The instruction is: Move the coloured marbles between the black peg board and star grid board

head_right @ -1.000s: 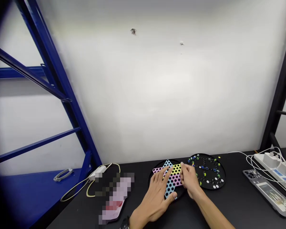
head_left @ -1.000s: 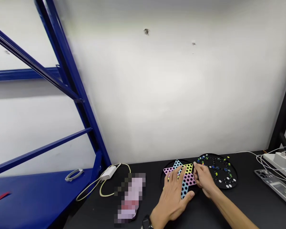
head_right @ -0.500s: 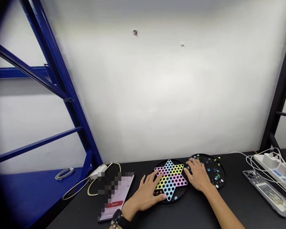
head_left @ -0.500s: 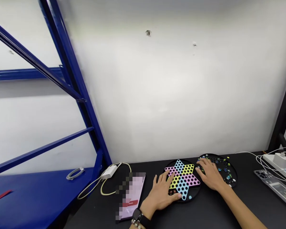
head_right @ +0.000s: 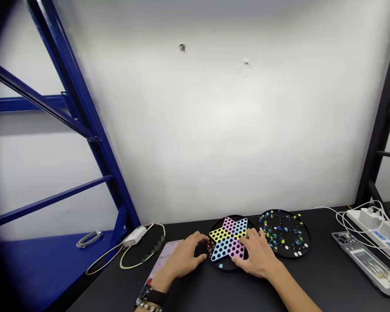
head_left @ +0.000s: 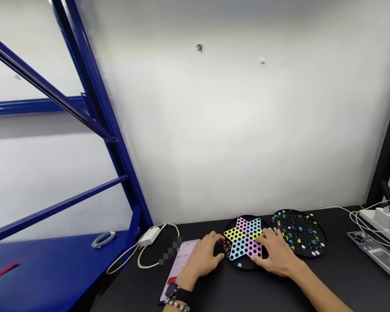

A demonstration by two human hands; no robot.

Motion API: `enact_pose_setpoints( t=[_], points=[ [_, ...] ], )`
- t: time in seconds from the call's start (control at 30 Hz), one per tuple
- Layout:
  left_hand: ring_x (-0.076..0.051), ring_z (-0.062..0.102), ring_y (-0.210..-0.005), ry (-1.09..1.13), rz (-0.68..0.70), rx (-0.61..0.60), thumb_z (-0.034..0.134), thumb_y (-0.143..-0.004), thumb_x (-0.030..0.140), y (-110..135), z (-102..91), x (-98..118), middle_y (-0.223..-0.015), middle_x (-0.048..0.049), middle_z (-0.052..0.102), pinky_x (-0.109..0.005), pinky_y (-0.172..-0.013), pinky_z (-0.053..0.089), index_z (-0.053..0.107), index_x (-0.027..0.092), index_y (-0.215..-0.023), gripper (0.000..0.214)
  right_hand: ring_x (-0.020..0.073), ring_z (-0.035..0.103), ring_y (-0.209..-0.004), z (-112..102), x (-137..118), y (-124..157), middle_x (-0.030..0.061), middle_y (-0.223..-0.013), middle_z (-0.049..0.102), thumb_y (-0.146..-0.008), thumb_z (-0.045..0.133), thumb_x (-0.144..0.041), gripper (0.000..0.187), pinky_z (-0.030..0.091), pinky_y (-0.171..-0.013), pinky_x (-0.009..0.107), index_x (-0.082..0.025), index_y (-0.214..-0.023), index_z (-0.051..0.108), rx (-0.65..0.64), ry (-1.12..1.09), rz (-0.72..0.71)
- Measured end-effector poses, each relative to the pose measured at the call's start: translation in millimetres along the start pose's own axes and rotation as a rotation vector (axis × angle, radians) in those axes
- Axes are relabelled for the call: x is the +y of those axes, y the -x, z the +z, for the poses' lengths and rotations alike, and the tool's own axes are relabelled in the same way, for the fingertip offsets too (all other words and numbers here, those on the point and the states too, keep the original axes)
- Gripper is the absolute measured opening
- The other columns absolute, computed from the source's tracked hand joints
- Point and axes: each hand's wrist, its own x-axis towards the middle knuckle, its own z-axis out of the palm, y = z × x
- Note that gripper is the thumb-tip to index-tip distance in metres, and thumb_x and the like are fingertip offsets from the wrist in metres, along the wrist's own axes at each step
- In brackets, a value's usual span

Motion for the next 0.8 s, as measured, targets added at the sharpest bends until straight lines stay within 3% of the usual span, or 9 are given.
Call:
enact_pose_setpoints(
  t=[0.17,0.3,0.47,0.63,0.8],
  points=[
    [-0.023,0.06,-0.104,-0.083,-0.058,0.014,0.043,-0.088,0.03,-0.3,3.0,8.1,-0.112,-0.0049,0.061,-0.033,-0.091,0.043,0.057,0.025,-0.121,0.037,0.0243,0.054,-0.104,7.5,-14.3,3.8,0.0066,-0.11,0.06,-0.081,0.059,-0.052,0.032,0.03,-0.104,0.046,-0.023,-0.092,0.063,-0.04,-0.067,-0.029],
    [-0.025,0.064,-0.098,-0.213,-0.101,0.066,0.031,-0.096,0.038,-4.1,14.6,25.9,-0.109,-0.0082,0.061,-0.035,-0.084,0.046,0.058,0.02,-0.11,0.036,0.0191,0.055,-0.084,14.8,-26.2,6.3,0.0029,-0.09,0.062,-0.081,0.058,-0.051,0.029,0.04,-0.083,0.032,-0.022,-0.08,0.057,-0.079,-0.097,-0.074],
    [-0.027,0.068,-0.091,-0.252,-0.11,0.037,0.024,-0.1,0.036,-6.5,26.3,31.0,-0.107,-0.0107,0.065,-0.036,-0.078,0.047,0.061,0.019,-0.112,0.042,0.015,0.049,-0.07,15.9,-30.8,6.8,-0.0004,-0.078,0.06,-0.08,0.058,-0.049,0.028,0.036,-0.069,0.027,-0.022,-0.075,0.05,-0.085,-0.112,-0.087],
    [-0.026,0.067,-0.093,-0.217,-0.104,0.044,0.027,-0.1,0.039,-5.5,26.0,27.5,-0.099,-0.0106,0.07,-0.034,-0.08,0.046,0.07,0.02,-0.094,0.047,0.0131,0.044,-0.064,11.0,-32.0,5.9,-0.0017,-0.073,0.057,-0.078,0.059,-0.044,0.026,0.031,-0.063,0.025,-0.022,-0.072,0.047,-0.083,-0.137,-0.062],
    [-0.023,0.068,-0.083,-0.157,-0.152,0.103,0.036,-0.097,0.042,-7.5,20.0,23.4,-0.082,-0.0098,0.072,-0.029,-0.072,0.043,0.069,0.019,-0.074,0.047,0.0122,0.042,-0.063,11.3,-30.2,6.8,-0.0024,-0.07,0.055,-0.078,0.06,-0.041,0.024,0.03,-0.061,0.024,-0.021,-0.071,0.048,-0.071,-0.195,-0.059]
  ],
)
